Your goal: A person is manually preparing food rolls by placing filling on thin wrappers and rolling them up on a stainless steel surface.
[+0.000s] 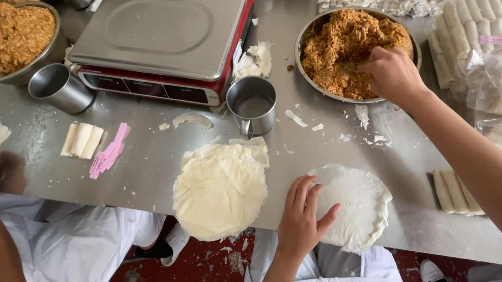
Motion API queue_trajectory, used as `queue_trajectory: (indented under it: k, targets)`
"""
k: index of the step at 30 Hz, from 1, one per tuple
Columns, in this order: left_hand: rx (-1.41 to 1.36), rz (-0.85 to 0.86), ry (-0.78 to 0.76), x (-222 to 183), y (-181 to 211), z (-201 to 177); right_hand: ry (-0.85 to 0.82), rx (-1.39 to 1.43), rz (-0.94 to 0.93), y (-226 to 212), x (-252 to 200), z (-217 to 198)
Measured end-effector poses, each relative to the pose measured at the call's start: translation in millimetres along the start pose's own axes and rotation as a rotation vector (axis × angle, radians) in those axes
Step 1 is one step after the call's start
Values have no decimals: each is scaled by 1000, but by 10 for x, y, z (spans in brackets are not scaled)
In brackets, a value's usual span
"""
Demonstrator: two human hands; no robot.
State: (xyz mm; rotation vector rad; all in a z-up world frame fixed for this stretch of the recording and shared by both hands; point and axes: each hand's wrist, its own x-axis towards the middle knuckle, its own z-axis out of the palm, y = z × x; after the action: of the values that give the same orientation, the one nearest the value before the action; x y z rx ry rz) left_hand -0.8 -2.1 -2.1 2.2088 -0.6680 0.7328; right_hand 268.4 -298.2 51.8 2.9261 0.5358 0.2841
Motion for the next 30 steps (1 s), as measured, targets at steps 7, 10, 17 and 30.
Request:
queue_trajectory:
  k: [7, 10, 17, 30]
  targets:
    - [-13, -2, -2, 5, 13, -13, 1, 422, 200, -253, -482, -334]
    - [-29, -16, -10, -7, 23, -10, 153, 408, 198, -313, -557, -223]
    - [-50, -58, -51, -32, 5, 38, 317, 452, 326, -72, -685, 144]
    - [72, 154, -492, -457, -145, -323, -95, 613, 514, -1870, -3107, -790]
